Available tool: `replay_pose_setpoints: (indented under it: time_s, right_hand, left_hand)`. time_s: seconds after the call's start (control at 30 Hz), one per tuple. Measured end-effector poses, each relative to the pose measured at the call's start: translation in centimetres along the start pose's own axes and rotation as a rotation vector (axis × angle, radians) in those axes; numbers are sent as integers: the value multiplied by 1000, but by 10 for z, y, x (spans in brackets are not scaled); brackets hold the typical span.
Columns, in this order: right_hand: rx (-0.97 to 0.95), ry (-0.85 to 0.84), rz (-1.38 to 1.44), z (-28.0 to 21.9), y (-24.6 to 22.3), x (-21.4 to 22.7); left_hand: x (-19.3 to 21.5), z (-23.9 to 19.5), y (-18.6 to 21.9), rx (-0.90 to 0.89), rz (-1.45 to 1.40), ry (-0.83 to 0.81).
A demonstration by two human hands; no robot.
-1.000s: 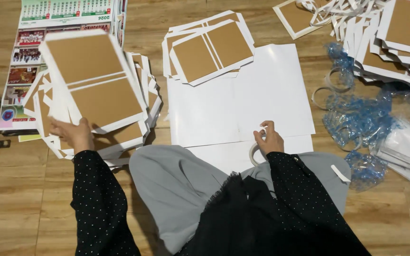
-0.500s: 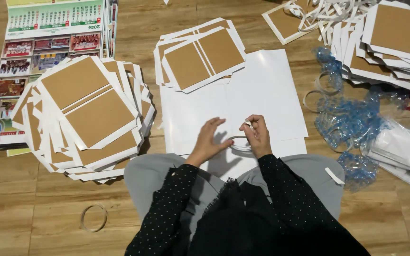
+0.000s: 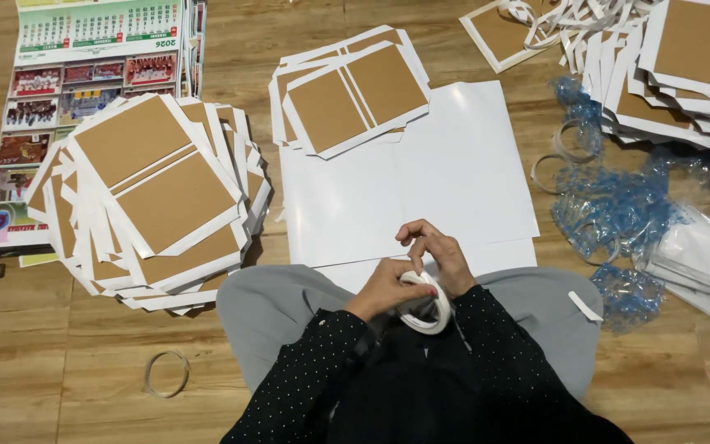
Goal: The person sits on the floor and repeatedly applies strips of clear adhesive tape to the edges of brown cardboard pieces. They tear the tape by hand and press it down to secure the cardboard, stacking finished pieces to the side.
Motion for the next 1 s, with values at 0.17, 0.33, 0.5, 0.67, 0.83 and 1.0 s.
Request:
replay_pose_setpoints:
  time_s: [0.17, 0.33, 0.5, 0.67, 0.83, 1.0]
  right_hand:
    - [-54, 50, 203, -6, 7, 3]
    - [-320, 172, 333, -2, 28, 12]
    - [-375, 207, 372, -16, 42, 26]
    - [-427, 173, 313, -25, 58, 42]
    - [-375, 211, 84, -22, 56, 39]
    - [-433, 342, 26, -30, 79, 64]
  left_hand:
    - [-13, -7, 24, -21, -90, -116]
    - [-40, -18, 84, -198, 273, -376]
    - [-20, -3, 36, -116, 163, -96]
    - [37, 19, 4, 77, 185, 312]
    - [45, 22, -6, 260, 193, 341]
    - [56, 40, -46, 305, 151, 298]
Point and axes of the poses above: each hand's wrist, its own z-axis towards the middle knuckle, its own x-axis out of the back of the hand, y = z × x, the point moved 7 cm from there along z, towards the middle knuckle, and after that the axes turned 11 degrees about z, right-handed, at the moved point
